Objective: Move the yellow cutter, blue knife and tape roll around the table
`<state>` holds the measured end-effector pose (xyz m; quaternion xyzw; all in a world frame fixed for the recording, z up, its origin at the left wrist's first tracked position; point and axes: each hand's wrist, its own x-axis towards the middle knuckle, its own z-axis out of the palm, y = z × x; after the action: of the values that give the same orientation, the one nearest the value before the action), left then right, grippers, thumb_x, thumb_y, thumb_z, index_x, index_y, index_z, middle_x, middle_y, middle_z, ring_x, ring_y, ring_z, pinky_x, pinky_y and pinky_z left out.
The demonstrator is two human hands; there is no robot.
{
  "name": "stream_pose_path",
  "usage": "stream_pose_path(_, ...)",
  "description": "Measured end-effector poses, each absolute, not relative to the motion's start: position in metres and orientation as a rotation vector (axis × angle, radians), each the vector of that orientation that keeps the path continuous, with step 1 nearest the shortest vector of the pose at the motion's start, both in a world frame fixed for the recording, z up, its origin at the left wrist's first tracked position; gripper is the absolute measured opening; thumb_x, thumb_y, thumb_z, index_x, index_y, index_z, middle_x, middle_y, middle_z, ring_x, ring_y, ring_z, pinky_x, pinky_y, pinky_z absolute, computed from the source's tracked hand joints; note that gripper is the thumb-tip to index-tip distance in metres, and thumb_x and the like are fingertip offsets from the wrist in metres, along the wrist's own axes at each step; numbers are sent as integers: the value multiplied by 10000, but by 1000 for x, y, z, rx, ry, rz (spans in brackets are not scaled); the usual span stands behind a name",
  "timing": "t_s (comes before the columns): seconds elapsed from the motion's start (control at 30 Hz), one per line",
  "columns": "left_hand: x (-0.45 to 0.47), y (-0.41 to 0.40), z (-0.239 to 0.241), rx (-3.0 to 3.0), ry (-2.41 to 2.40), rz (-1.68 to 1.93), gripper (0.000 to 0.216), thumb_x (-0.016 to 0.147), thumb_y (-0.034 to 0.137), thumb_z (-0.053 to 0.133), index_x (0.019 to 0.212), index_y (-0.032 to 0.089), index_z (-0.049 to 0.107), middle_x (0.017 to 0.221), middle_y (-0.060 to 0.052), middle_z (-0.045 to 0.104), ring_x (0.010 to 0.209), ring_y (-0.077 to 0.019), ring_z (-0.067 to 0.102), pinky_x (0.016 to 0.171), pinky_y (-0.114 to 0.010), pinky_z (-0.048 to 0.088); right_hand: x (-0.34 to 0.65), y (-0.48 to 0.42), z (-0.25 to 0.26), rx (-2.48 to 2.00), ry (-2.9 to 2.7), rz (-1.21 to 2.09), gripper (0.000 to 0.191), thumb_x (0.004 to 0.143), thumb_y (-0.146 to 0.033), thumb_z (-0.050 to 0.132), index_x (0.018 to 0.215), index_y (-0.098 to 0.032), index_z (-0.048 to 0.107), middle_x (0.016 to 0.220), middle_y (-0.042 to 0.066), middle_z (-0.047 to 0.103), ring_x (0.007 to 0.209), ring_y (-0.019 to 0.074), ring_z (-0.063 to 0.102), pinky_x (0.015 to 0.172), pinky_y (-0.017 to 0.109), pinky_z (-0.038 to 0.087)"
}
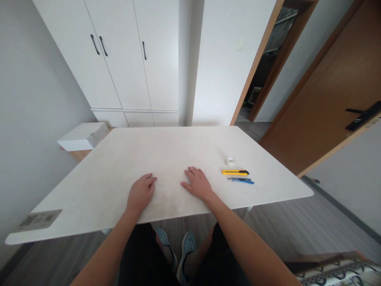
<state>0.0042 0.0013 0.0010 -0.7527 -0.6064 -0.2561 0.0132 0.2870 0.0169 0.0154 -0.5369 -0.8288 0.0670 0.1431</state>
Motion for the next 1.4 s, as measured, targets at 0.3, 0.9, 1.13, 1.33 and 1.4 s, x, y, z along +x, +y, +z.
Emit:
stream_pose_path(0.3,4,1,2,-2345,-1910,-770,388,919,272,412,1101,202,747,1268,-84,686,1171,-236,632,1084,-390,465,287,17,15,-1541,-2390,192,630,955,-595,449,1443,-198,488,1548,148,425,1436,278,342,1181,457,183)
stream_pose_path(0.9,4,1,1,-2331,-1868,-756,393,903,255,416,1104,203,749,1250,-82,696,1170,-225,637,1085,-370,462,287,17,14,-1545,-2391,191,632,956,-591,450,1446,-195,484,1550,148,421,1438,268,338,1182,451,185)
stream_pose_path(1.13,3,2,1,-2339,-1889,-748,399,906,261,409,1103,207,751,1257,-75,694,1169,-225,638,1084,-360,461,287,17,16,-1546,-2389,196,628,958,-593,446,1444,-197,484,1548,148,422,1437,270,336,1179,457,180)
stream_pose_path(1.33,6,3,5,-2337,-1921,-716,389,900,258,415,1092,224,752,1247,-66,699,1165,-227,636,1086,-369,457,286,17,17,-1551,-2388,168,610,962,-589,435,1433,-206,492,1538,143,437,1431,267,344,1171,448,190)
stream_pose_path(1.4,6,3,5,-2331,-1918,-718,389,899,258,413,1085,226,753,1241,-63,702,1165,-224,634,1084,-364,456,285,16,18,-1561,-2396,166,612,964,-588,431,1439,-206,487,1544,142,429,1432,265,342,1171,447,189)
